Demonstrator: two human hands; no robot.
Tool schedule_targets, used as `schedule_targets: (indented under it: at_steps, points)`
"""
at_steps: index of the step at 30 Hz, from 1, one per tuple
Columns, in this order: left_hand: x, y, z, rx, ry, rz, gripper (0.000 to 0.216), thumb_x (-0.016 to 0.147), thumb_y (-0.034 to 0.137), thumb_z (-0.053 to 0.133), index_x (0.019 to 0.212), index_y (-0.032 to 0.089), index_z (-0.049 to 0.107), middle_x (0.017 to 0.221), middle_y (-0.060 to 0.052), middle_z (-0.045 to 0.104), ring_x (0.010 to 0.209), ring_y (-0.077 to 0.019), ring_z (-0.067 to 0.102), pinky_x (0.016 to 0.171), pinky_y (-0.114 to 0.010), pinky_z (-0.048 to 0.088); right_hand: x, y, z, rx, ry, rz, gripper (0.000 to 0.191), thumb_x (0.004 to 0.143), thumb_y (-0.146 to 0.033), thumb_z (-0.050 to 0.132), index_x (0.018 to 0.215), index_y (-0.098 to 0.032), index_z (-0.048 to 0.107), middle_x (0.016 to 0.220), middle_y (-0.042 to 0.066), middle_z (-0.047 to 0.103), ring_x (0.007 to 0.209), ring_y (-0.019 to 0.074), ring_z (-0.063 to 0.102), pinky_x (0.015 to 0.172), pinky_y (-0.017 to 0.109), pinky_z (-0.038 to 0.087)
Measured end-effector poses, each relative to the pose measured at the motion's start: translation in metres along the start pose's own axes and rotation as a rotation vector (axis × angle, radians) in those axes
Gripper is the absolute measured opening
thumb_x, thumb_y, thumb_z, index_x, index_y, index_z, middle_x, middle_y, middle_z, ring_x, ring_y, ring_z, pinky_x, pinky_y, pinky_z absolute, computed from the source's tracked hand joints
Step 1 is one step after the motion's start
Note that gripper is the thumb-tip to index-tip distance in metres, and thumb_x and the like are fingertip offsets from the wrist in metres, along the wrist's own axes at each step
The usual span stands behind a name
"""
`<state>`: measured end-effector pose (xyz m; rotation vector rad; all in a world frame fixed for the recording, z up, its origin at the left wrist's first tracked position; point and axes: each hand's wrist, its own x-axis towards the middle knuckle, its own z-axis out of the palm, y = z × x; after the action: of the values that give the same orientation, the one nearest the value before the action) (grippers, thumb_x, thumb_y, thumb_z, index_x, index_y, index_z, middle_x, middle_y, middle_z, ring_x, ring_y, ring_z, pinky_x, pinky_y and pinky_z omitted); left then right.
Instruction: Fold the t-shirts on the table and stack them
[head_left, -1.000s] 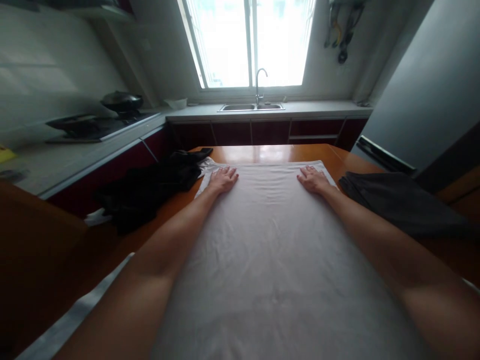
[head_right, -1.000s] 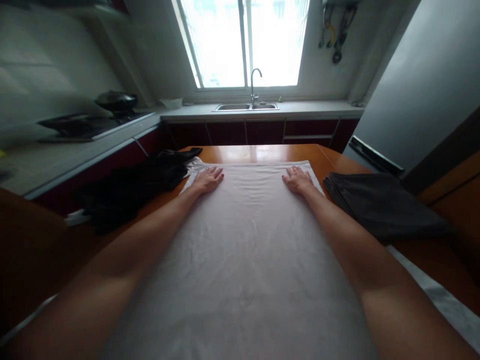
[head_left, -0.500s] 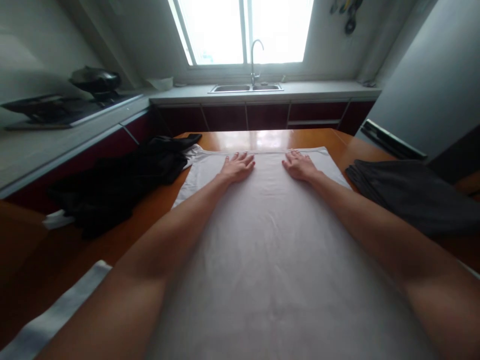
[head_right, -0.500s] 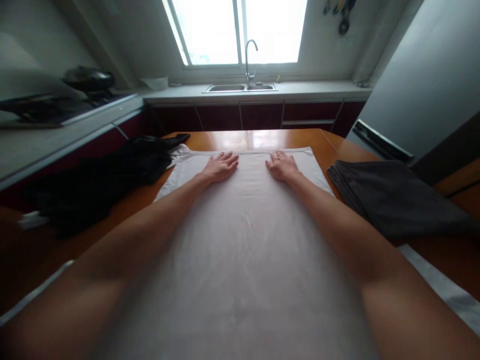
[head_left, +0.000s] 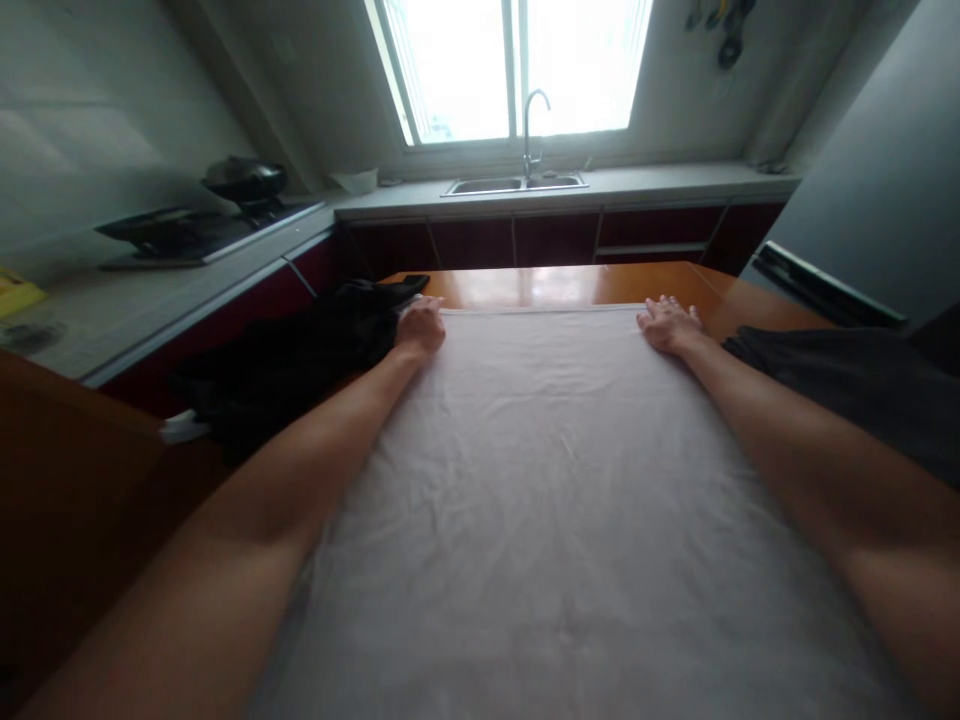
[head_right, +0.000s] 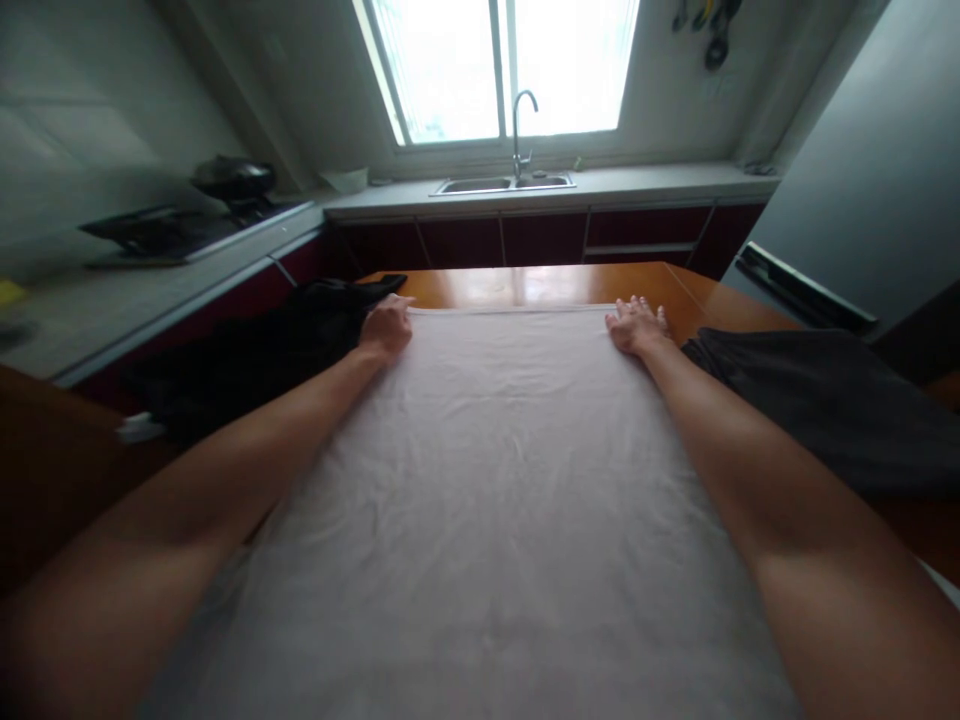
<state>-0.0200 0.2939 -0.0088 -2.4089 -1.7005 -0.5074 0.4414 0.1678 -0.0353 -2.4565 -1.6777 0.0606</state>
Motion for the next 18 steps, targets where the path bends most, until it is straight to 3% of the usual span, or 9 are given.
schedule_targets:
  at_steps: [2,4,7,10,18]
  points:
    - [-0.009,-0.020,-0.012,0.089,0.037,-0.027,0.045,0.094,0.020,0.039,0.129,0.016,0.067,0.137,-0.015,0.061,0.127,-0.0315,0.052,0.107,-0.044,0.040,0.000,0.000,0.001,0.009,0.004,0.009,0.071,0.101,-0.053,0.024,0.159,-0.014,0.034,0.168,0.015,0.024,0.156,0.0289,0.018,0.124,0.056,0.011]
    - [-0.015,-0.041,-0.023,0.172,-0.024,-0.016,0.039,0.092,0.024,0.044,0.118,0.019,0.073,0.132,-0.014,0.064,0.125,-0.0332,0.051,0.106,-0.046,0.038,0.000,0.001,0.001,0.015,0.007,0.021,0.071,0.101,-0.053,0.024,0.159,-0.013,0.035,0.168,0.015,0.024,0.155,0.0286,0.018,0.124,0.056,0.012]
    - [-0.018,-0.062,-0.031,0.229,-0.157,0.034,0.042,0.096,0.035,0.040,0.123,0.026,0.072,0.137,-0.007,0.064,0.127,-0.0301,0.050,0.106,-0.043,0.038,-0.001,0.000,0.002,0.021,0.011,0.025,0.070,0.101,-0.052,0.025,0.158,-0.013,0.036,0.167,0.016,0.026,0.155,0.0289,0.020,0.124,0.056,0.013]
    - [-0.013,-0.067,-0.028,0.271,-0.226,0.011,0.051,0.100,0.043,0.029,0.136,0.032,0.064,0.148,-0.003,0.056,0.131,-0.0307,0.046,0.107,-0.046,0.036,-0.002,0.000,0.002,0.028,0.027,0.012,0.070,0.101,-0.052,0.026,0.157,-0.013,0.037,0.166,0.016,0.028,0.154,0.0298,0.022,0.123,0.057,0.015]
    - [0.017,-0.065,-0.015,0.297,-0.339,-0.177,0.058,0.097,0.042,0.029,0.143,0.021,0.057,0.152,-0.019,0.046,0.134,-0.0408,0.041,0.106,-0.059,0.034,-0.001,0.001,0.002,0.031,0.026,0.019,0.069,0.100,-0.052,0.026,0.157,-0.015,0.038,0.166,0.016,0.029,0.154,0.0296,0.023,0.122,0.058,0.016]
